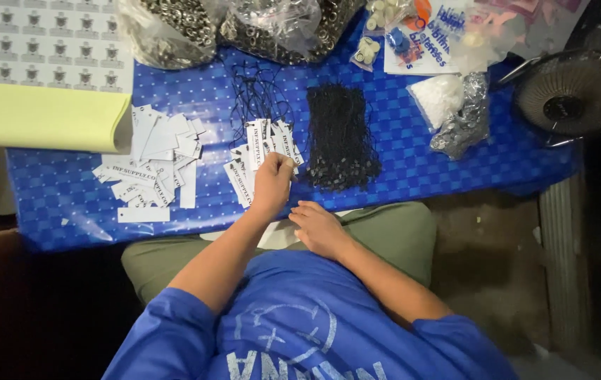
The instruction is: The person is manually attaching small white adhesive labels to black plastic zip ties at a workstation.
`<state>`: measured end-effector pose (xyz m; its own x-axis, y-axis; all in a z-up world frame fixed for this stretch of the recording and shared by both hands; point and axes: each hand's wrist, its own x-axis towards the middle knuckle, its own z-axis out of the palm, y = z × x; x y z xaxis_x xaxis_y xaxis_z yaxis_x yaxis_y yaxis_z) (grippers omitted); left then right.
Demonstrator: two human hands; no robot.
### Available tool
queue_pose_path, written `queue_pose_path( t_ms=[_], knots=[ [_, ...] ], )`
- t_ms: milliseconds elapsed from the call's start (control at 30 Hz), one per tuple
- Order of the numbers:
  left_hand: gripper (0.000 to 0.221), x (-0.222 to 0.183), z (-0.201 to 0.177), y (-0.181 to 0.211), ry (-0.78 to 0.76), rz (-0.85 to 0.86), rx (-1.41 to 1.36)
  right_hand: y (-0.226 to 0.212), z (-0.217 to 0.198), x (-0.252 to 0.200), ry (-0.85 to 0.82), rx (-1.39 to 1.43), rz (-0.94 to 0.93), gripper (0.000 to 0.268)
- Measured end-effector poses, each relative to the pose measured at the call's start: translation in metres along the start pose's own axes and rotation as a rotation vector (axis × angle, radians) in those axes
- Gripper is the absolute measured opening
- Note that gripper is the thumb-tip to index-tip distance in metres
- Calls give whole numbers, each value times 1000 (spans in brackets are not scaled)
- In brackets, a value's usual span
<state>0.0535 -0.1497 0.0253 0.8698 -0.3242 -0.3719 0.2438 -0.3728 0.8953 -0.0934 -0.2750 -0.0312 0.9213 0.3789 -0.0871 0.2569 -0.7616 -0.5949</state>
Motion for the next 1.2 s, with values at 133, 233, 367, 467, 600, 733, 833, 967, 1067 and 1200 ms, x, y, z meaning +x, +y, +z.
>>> queue_pose_path(
  t_ms=[133, 233, 367, 467, 600, 733, 833, 967, 1067, 1200],
  knots=[
    [17, -16, -6, -11, -23, -8, -144, 0, 6, 1, -2, -102, 2, 38],
    [15, -9, -5, -33, -1, -93, 82, -3, 9, 0, 105, -112, -22, 35],
    [20, -17, -4, -37, 60, 171, 502, 2, 26, -7, 171, -53, 71, 36],
    [31, -22, -8, -48, 169, 392, 697, 6, 23, -2, 249, 9, 153, 33],
    [58, -31, -21, -77, 258, 490, 940, 23, 6, 26, 598, -127, 119, 24],
    [67, -47, -46, -76, 190, 464, 1019, 53, -18, 69, 683, -174, 149, 15],
    [72, -54, -62, -66, -72, 257, 1084, 65, -32, 94, 644, -214, 236, 18],
    [76, -47, -67, -67, -264, 145, 1119, 75, -41, 117, 466, -247, 404, 18],
    [78, -44, -68, -64, -329, 101, 1140, 73, -44, 126, 351, -292, 434, 18],
    [78, -41, -68, -65, -383, 58, 1160, 67, -49, 130, 296, -325, 433, 10]
  ],
)
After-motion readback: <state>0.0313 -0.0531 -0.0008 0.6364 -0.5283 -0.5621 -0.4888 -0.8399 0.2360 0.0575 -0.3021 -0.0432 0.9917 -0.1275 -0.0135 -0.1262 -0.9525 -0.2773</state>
